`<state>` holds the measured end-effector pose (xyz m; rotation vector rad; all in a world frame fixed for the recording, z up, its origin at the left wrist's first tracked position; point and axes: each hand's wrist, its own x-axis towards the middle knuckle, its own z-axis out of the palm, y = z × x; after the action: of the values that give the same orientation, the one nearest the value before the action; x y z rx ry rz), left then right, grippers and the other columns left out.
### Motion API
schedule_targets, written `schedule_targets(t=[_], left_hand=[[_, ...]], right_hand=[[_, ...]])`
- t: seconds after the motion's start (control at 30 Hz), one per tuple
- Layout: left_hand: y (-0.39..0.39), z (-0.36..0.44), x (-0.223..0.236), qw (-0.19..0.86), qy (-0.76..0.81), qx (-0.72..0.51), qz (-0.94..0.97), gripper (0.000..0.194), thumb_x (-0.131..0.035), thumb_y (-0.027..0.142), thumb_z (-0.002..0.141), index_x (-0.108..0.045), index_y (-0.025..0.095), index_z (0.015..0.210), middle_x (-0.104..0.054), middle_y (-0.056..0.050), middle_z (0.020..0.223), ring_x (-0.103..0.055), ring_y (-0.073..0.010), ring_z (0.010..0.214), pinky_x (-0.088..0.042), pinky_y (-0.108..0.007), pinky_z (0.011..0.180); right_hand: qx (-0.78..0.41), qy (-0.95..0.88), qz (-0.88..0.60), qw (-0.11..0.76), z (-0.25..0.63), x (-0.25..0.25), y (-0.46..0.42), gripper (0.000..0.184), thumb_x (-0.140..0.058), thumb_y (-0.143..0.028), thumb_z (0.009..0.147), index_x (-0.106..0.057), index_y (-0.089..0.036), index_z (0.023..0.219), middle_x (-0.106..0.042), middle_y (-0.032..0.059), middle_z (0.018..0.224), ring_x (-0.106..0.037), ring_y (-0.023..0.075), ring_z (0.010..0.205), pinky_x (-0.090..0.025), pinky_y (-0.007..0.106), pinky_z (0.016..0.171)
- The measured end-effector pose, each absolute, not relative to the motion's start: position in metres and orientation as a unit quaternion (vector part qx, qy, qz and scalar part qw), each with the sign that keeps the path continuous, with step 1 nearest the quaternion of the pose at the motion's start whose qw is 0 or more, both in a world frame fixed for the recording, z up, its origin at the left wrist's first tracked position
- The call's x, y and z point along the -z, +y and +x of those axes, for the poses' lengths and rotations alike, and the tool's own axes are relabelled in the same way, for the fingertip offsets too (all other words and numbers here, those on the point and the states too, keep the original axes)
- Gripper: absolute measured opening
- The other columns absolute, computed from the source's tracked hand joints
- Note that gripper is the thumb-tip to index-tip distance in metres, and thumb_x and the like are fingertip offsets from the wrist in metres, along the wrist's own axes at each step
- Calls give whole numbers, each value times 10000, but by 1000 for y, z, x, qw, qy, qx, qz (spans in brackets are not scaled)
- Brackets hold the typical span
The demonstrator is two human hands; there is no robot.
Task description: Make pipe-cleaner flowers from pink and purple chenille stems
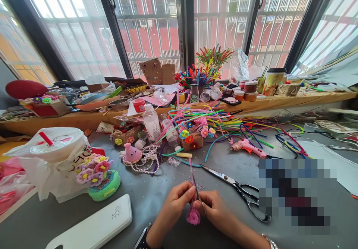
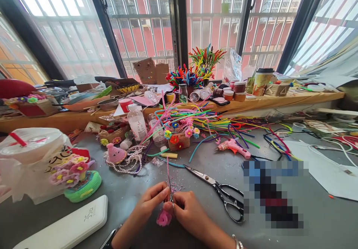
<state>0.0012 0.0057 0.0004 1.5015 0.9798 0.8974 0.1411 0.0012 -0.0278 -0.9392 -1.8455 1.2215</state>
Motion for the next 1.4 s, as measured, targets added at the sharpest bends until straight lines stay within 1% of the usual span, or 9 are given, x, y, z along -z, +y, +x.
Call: schedule_targets(t=[0.1, 0.33, 0.47, 0.67, 0.77, 1.0, 1.07, 1.23, 1.4], left_hand=[[6, 1, -1, 541, 412, -378, 628, 314, -443, 393, 757, -439, 153, 554, -398, 25, 548, -370, -101, 549, -306, -207, 535], [7, 0, 4, 540, 420, -376, 625, 320, -433, 405, 759, -445, 153, 561, -404, 22, 552, -379, -108, 559, -312, -214, 546], [8, 0, 1, 532, 422, -373, 632, 311, -429, 391, 761, -444, 155, 559, -405, 23, 549, -377, -107, 553, -309, -213, 543], [7, 0, 2, 532, 419, -370, 636, 303, -416, 378, 768, -430, 156, 562, -392, 24, 553, -368, -106, 553, -305, -212, 538], [7, 0, 5, 537, 411, -360, 642, 302, -414, 376, 770, -420, 158, 562, -385, 26, 554, -360, -104, 552, -298, -211, 532], [8, 1, 6, 530, 423, -358, 642, 315, -429, 403, 751, -392, 163, 550, -343, 37, 550, -320, -101, 544, -275, -215, 513], [8, 1, 6, 533, 421, -358, 640, 320, -433, 410, 749, -396, 163, 548, -346, 38, 548, -321, -100, 541, -275, -213, 511], [7, 1, 4, 546, 415, -357, 634, 325, -448, 424, 741, -427, 161, 552, -380, 34, 549, -358, -103, 549, -298, -209, 526], [7, 1, 1, 534, 417, -363, 639, 321, -457, 414, 739, -438, 158, 547, -380, 36, 541, -351, -101, 540, -291, -210, 518]], right_hand=[[-472, -718, -368, 356, 141, 31, 1, 532, -321, -652, 710, -337, -165, 495, -297, -41, 501, -257, 77, 478, -187, 207, 437], [-426, -721, -400, 373, 140, 35, 4, 525, -373, -625, 705, -284, -166, 465, -250, -51, 472, -232, 70, 464, -157, 207, 427], [-421, -719, -415, 365, 140, 35, 6, 517, -398, -604, 707, -289, -164, 457, -265, -49, 464, -244, 70, 459, -171, 206, 431], [-458, -714, -382, 365, 141, 33, 2, 543, -335, -662, 693, -317, -166, 472, -285, -42, 489, -248, 77, 473, -191, 208, 435], [-468, -717, -364, 365, 141, 32, 1, 541, -311, -654, 712, -356, -161, 495, -307, -39, 500, -272, 80, 481, -205, 207, 443], [-436, -712, -402, 376, 141, 33, 4, 513, -413, -597, 705, -313, -162, 453, -272, -49, 465, -254, 70, 457, -176, 206, 427], [-448, -709, -391, 378, 141, 33, 4, 507, -404, -596, 712, -324, -161, 464, -280, -47, 474, -261, 72, 462, -182, 204, 427], [-486, -715, -332, 377, 143, 30, 2, 515, -310, -619, 740, -379, -156, 526, -310, -38, 520, -280, 80, 495, -214, 202, 447], [-493, -705, -340, 379, 142, 29, 1, 509, -305, -610, 749, -366, -156, 527, -305, -36, 524, -272, 79, 499, -203, 205, 444]])
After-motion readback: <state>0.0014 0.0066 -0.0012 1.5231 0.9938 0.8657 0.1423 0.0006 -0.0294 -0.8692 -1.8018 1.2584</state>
